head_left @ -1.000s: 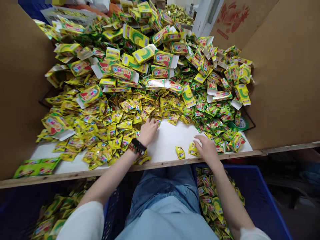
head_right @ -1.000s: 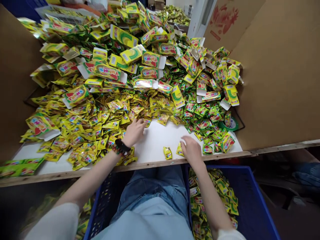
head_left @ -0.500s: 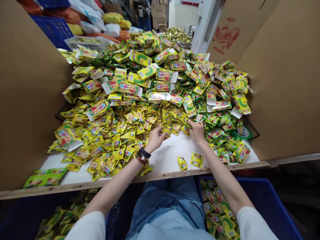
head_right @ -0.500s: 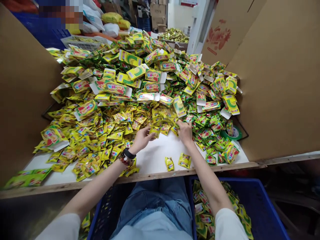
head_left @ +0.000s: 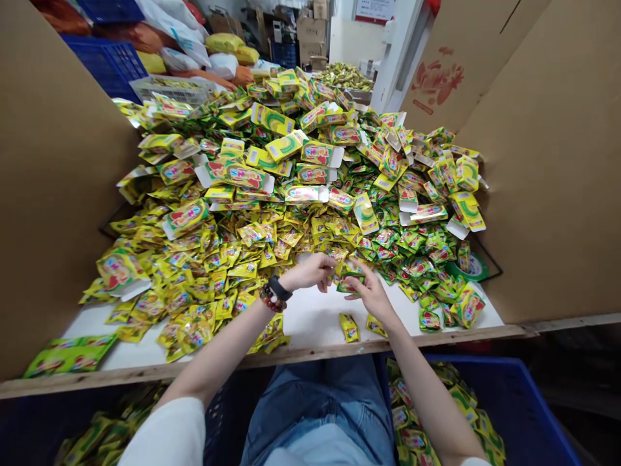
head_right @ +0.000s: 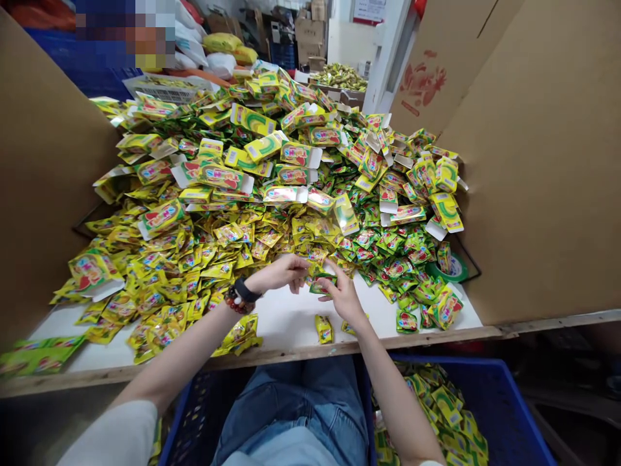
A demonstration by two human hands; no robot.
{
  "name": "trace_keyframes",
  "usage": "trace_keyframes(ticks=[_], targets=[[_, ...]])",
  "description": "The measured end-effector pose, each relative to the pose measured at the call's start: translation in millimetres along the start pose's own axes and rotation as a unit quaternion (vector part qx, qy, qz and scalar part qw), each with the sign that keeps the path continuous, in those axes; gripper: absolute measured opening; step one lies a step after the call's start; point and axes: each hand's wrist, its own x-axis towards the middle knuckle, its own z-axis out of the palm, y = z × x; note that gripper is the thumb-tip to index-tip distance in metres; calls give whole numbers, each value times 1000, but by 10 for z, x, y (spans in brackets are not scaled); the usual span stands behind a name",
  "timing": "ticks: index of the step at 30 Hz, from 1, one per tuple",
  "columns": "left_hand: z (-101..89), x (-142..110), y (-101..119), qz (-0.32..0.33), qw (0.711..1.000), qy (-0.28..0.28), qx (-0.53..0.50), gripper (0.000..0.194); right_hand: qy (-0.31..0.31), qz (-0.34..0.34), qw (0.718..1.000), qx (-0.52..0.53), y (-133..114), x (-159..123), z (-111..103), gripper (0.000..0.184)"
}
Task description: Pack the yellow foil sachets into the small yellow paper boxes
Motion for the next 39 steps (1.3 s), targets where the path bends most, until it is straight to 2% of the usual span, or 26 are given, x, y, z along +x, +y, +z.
trace_keyframes(ticks=[2,4,6,9,11,12,13,14,15,16,17,18,20,23,24,26,29,32,35,39], targets=[[-109,21,113,7,992,-26,123,17,-10,-16,996,-88,-24,-33,-39,30],[-137,46,195,20,976,-45,211,19,-8,-65,984,-169,-80,-48,-56,29],[-104,65,228,45,965,-70,249,20,-23,-109,970,-217,-150,-42,-59,32],[-52,78,208,70,961,-91,250,22,-57,-104,968,-221,-211,-16,-80,32],[-100,93,184,64,961,-29,268,21,-26,-83,976,-198,-208,-14,-122,26],[-163,109,177,59,956,36,284,21,2,-74,981,-179,-199,-22,-149,24],[-253,134,174,55,941,130,307,22,32,-66,985,-156,-189,-37,-175,23],[-369,168,175,50,911,239,333,26,56,-61,988,-131,-182,-59,-198,24],[-504,211,179,42,867,343,358,33,72,-56,990,-108,-177,-87,-215,25],[-652,262,183,30,818,426,385,43,80,-50,991,-90,-176,-119,-223,26],[-803,318,188,16,782,466,413,54,83,-45,992,-79,-177,-152,-223,27],[-949,375,195,3,765,471,440,65,84,-41,993,-76,-179,-186,-216,27],[-1186,473,211,-12,770,415,484,71,86,-27,993,-78,-180,-246,-196,28],[-1304,512,244,-16,780,354,516,59,101,0,992,-78,-189,-304,-190,28],[-1265,485,252,-10,783,340,520,57,110,-1,991,-79,-203,-315,-196,28],[-1070,370,250,18,800,301,518,58,137,-27,986,-95,-259,-331,-205,27],[-569,83,188,78,838,236,486,65,184,-105,968,-133,-404,-348,-177,23],[-26,-251,80,132,855,206,458,74,200,-174,951,-161,-562,-361,-102,20],[360,-533,-10,143,854,221,449,68,149,-205,948,-194,-675,-381,-63,16],[592,-761,-76,133,853,213,456,59,22,-162,953,-253,-774,-430,-138,16]])
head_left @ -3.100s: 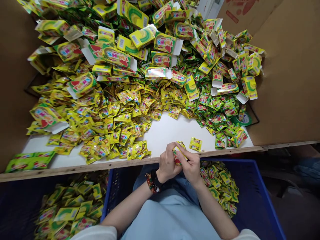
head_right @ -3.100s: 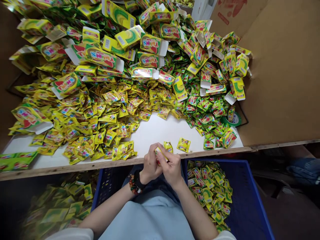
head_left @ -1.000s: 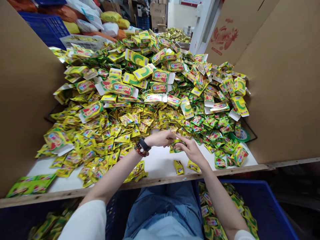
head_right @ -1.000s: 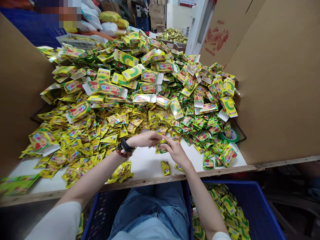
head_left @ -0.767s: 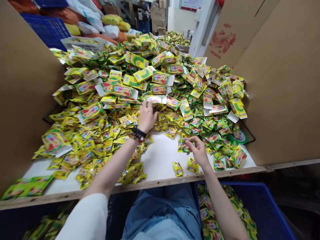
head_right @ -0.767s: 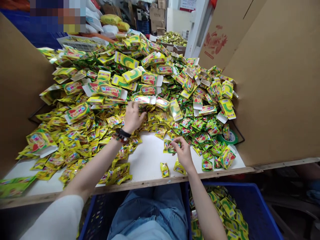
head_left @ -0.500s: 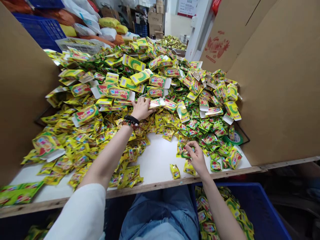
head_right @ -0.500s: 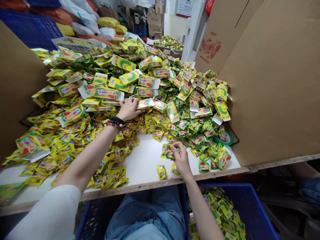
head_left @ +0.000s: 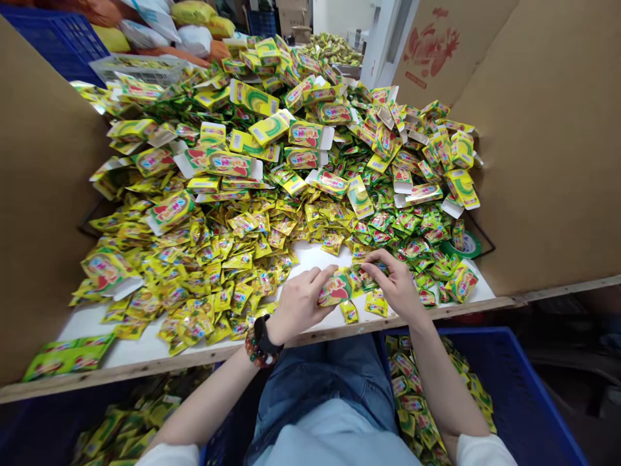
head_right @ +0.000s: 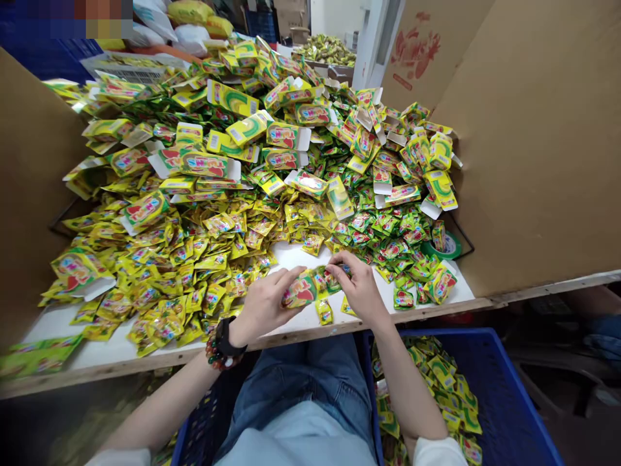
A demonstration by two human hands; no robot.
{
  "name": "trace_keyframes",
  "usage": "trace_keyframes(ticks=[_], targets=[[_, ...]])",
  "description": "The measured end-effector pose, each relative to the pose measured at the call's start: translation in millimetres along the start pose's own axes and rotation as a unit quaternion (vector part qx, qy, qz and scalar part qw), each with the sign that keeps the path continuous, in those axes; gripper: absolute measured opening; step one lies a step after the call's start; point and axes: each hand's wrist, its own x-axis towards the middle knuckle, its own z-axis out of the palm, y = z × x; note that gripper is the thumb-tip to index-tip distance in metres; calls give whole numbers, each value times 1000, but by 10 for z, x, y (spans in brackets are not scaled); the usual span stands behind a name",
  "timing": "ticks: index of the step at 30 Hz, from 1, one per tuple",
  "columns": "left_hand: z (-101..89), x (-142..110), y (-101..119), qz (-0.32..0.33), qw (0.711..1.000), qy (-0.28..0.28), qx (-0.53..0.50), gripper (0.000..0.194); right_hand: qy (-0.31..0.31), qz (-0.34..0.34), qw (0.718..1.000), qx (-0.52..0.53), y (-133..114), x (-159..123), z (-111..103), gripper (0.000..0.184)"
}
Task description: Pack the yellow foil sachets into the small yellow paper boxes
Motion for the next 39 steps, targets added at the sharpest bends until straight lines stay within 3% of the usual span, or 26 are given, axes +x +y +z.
trace_keyframes(ticks=[2,4,7,10,13,15,17,19,21,25,28,30,33,34,36,39], targets=[[19,-78,31,2,1000,-14,-19,58,-58,8,998,-32,-23,-25,-52,17],[53,-134,56,-1,999,-22,-47,59,-76,-4,994,-76,-58,-73,-42,17],[140,-197,101,-6,996,-23,-92,64,-15,-34,981,-190,-120,-201,122,20],[263,-257,153,-16,989,11,-146,64,53,-62,940,-331,-158,-359,360,22],[402,-334,219,-37,978,79,-190,59,43,-107,913,-392,-172,-463,487,28],[486,-391,278,-53,972,118,-195,57,27,-131,926,-354,-186,-494,491,36],[559,-442,352,-77,969,145,-186,55,58,-129,948,-287,-207,-520,477,37],[628,-484,431,-99,966,167,-171,53,112,-109,958,-240,-228,-567,487,27],[703,-522,499,-107,962,186,-166,51,122,-101,963,-219,-228,-644,532,17],[871,-600,555,-108,949,210,-210,59,55,-110,981,-148,-118,-827,638,29],[984,-635,534,-94,941,232,-227,69,107,-6,994,-23,10,-910,689,50],[1048,-634,515,-49,937,260,-227,66,91,113,982,118,69,-921,714,64],[1123,-619,498,2,929,301,-218,65,-13,256,907,335,100,-899,739,60],[1140,-616,496,3,926,312,-214,69,-26,279,883,377,103,-892,745,57],[1160,-618,494,-5,925,318,-209,79,-13,291,864,410,119,-897,756,51],[1159,-626,483,-17,929,295,-221,78,16,258,886,384,177,-959,778,43]])
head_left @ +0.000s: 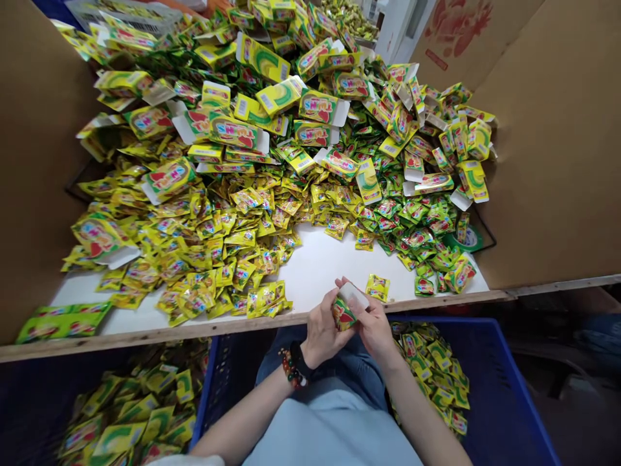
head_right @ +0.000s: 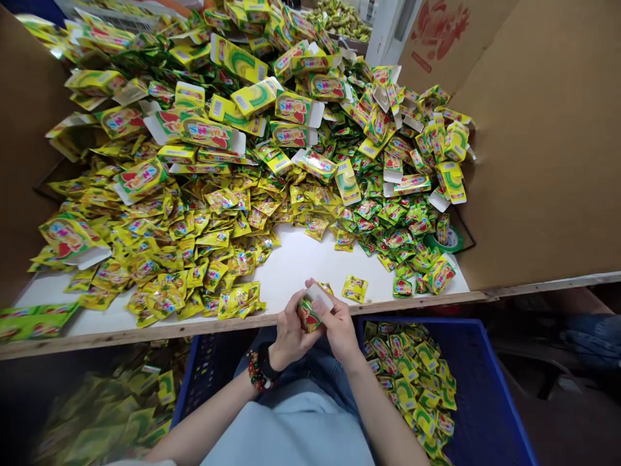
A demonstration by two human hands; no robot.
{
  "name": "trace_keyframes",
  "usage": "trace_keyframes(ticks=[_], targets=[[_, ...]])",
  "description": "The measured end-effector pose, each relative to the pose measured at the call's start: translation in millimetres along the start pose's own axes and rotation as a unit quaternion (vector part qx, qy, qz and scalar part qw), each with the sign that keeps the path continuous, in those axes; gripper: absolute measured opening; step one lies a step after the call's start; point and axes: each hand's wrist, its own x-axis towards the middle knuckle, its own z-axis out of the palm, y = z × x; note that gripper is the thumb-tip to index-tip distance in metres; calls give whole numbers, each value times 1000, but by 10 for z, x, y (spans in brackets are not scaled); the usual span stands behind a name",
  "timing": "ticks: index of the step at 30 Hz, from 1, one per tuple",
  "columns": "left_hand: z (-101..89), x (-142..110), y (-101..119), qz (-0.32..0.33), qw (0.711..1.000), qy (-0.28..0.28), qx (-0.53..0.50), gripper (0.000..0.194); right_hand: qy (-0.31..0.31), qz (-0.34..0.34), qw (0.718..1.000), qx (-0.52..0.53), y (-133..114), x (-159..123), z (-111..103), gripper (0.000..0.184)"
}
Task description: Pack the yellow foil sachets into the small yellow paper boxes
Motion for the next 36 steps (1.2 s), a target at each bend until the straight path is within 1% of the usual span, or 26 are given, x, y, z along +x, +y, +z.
trace_keyframes(ticks=[2,4,6,7,9,10,12,15,17,19,21,22,23,24,27,28,29,30,32,33,34,35,36], targets=[[-9,10,-7,12,1000,-11,-9,71,0,-61,996,-58,61,-32,-38,43],[-11,25,-13,43,999,-10,-21,68,-2,-141,983,-119,102,-67,-67,44],[-8,39,-8,60,998,-11,-35,70,11,-205,964,-168,110,-93,-72,39],[-7,43,-1,55,998,-11,-40,71,26,-223,956,-189,104,-102,-64,34],[-9,45,20,27,999,-14,-38,71,57,-236,944,-225,85,-115,-29,26],[-13,42,30,12,999,-17,-32,70,65,-241,938,-240,78,-121,-7,25],[-26,30,45,-11,999,-24,-20,64,61,-261,925,-268,73,-134,38,27],[-38,2,43,-20,999,-26,-5,60,58,-282,907,-306,82,-152,89,31],[-36,-16,32,-21,999,-29,7,62,77,-268,908,-313,79,-152,111,30],[-30,-27,25,-27,999,-32,16,64,93,-246,914,-308,58,-142,122,27],[-27,-27,24,-35,999,-32,24,65,88,-242,915,-310,28,-128,117,26],[-29,-24,25,-38,998,-29,26,64,76,-256,909,-320,15,-121,108,28],[-34,-20,25,-40,999,-25,26,62,57,-281,897,-337,8,-115,94,30],[-39,-14,23,-38,999,-21,21,60,35,-313,879,-358,10,-108,77,35],[-46,-4,13,-26,1000,-7,-13,53,-31,-404,811,-422,67,-83,41,51],[-42,-3,11,-23,999,-7,-25,50,-43,-419,797,-432,97,-75,40,53],[-38,-4,13,-21,999,-7,-33,48,-46,-427,792,-434,122,-71,45,54],[-34,-5,19,-20,999,-11,-36,45,-41,-428,795,-427,137,-75,50,54],[-46,11,50,-18,998,-36,-41,46,-25,-422,810,-406,106,-126,29,49],[-71,34,75,-15,997,-61,-42,49,-15,-411,817,-404,53,-182,-19,45],[-113,74,107,-11,994,-95,-44,54,-2,-389,821,-418,-23,-259,-104,41],[-175,132,147,-10,990,-132,-44,57,11,-359,818,-450,-116,-353,-233,36],[-259,210,195,-14,985,-164,-42,55,31,-301,809,-504,-218,-457,-405,33]])
